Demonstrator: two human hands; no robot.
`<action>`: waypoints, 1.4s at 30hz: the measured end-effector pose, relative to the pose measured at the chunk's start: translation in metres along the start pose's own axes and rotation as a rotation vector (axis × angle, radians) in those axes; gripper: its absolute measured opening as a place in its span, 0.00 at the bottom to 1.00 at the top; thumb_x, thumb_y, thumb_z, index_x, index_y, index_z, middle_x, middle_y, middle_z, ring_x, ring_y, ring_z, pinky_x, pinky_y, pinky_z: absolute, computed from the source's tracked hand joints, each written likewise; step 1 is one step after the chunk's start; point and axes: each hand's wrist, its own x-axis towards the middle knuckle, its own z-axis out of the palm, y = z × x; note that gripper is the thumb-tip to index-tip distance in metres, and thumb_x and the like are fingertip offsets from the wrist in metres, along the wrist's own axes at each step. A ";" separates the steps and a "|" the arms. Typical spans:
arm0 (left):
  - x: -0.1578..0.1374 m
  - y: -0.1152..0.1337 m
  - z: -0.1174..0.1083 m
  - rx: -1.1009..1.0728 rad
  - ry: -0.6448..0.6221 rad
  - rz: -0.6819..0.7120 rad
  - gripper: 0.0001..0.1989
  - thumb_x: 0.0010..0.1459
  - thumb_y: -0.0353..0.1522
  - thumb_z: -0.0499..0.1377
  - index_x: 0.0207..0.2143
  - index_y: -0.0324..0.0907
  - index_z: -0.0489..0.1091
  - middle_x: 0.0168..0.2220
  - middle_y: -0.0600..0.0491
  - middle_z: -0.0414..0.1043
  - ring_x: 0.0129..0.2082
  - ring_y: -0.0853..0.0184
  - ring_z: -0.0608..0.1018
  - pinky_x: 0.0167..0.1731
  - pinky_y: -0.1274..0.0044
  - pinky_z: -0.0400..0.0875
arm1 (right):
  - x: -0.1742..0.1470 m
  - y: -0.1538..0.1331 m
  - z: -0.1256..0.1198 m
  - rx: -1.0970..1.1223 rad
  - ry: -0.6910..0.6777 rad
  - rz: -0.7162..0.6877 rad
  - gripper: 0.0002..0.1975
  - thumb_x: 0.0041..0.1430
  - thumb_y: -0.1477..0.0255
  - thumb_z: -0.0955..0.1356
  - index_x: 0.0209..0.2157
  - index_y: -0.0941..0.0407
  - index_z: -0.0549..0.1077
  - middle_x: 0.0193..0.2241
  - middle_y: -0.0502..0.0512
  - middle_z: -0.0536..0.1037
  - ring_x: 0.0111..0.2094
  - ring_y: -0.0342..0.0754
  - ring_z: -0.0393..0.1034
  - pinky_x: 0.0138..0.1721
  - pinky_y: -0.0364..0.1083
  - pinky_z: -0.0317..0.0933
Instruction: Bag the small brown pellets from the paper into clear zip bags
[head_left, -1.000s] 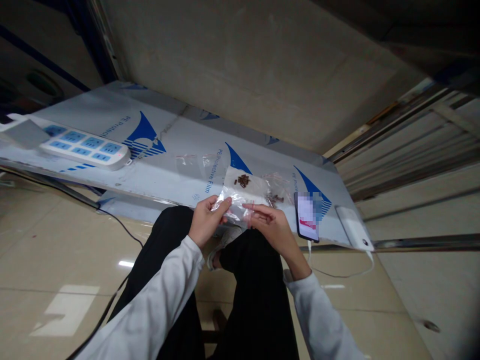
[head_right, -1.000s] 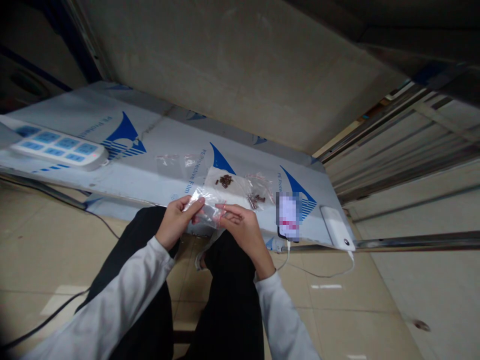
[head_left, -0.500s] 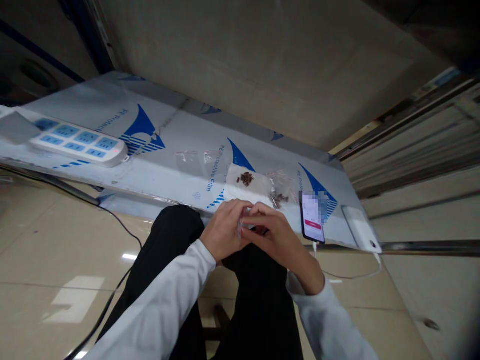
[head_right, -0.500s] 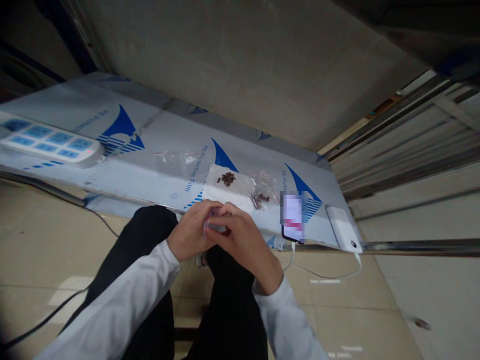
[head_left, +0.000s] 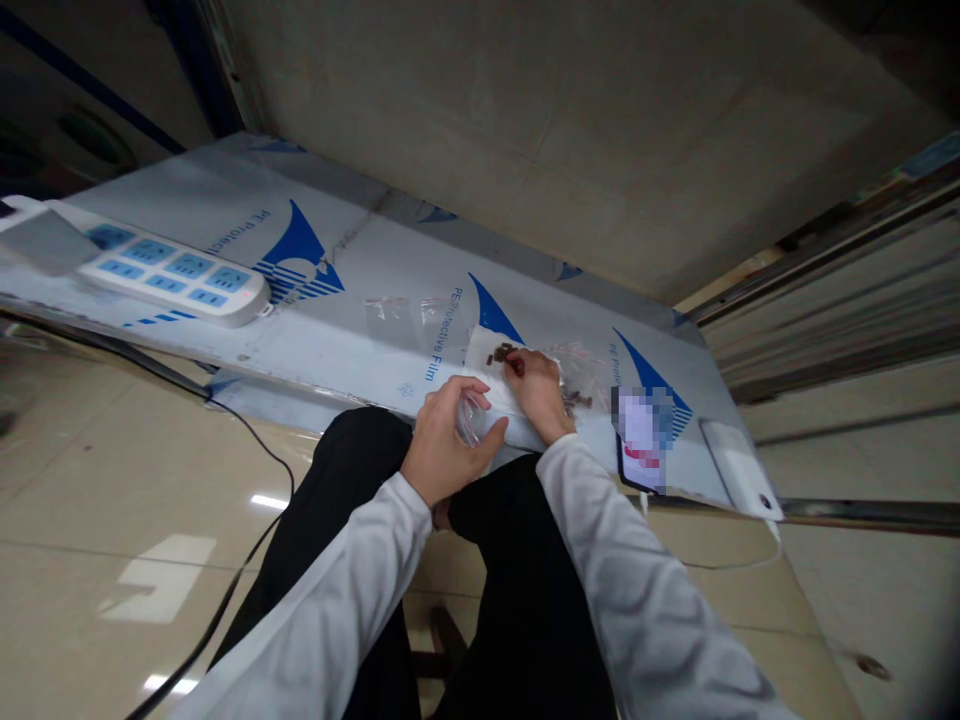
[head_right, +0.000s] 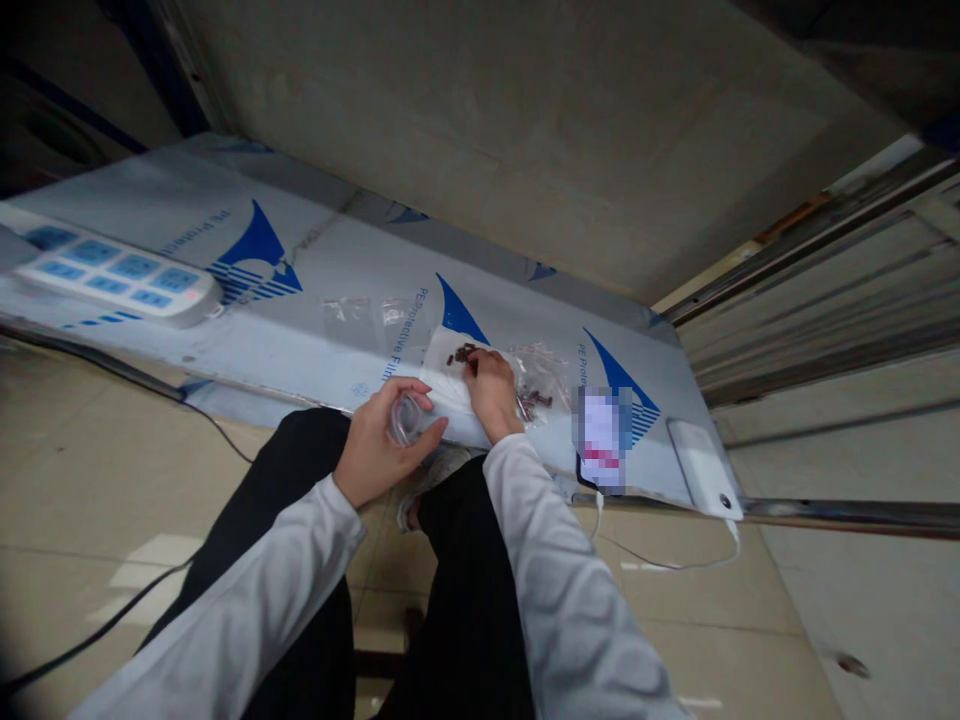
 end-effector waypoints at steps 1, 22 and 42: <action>0.001 -0.001 0.000 -0.004 0.003 -0.004 0.16 0.50 0.33 0.62 0.41 0.44 0.62 0.34 0.54 0.73 0.36 0.64 0.75 0.40 0.71 0.67 | -0.001 -0.002 -0.001 -0.036 -0.012 0.006 0.13 0.56 0.78 0.64 0.41 0.61 0.75 0.38 0.62 0.78 0.38 0.51 0.72 0.43 0.47 0.61; 0.007 -0.005 0.009 -0.017 0.001 0.017 0.15 0.48 0.30 0.61 0.39 0.43 0.64 0.33 0.53 0.72 0.33 0.65 0.75 0.36 0.74 0.68 | -0.063 -0.062 -0.093 0.607 -0.036 -0.026 0.09 0.50 0.70 0.71 0.35 0.56 0.77 0.30 0.53 0.80 0.25 0.43 0.71 0.27 0.42 0.63; 0.010 -0.009 0.013 -0.055 0.040 -0.004 0.14 0.49 0.32 0.62 0.38 0.43 0.64 0.30 0.54 0.72 0.33 0.66 0.76 0.38 0.74 0.68 | -0.043 -0.005 -0.035 0.165 0.026 0.086 0.13 0.56 0.71 0.67 0.41 0.61 0.76 0.36 0.60 0.77 0.29 0.47 0.70 0.39 0.47 0.64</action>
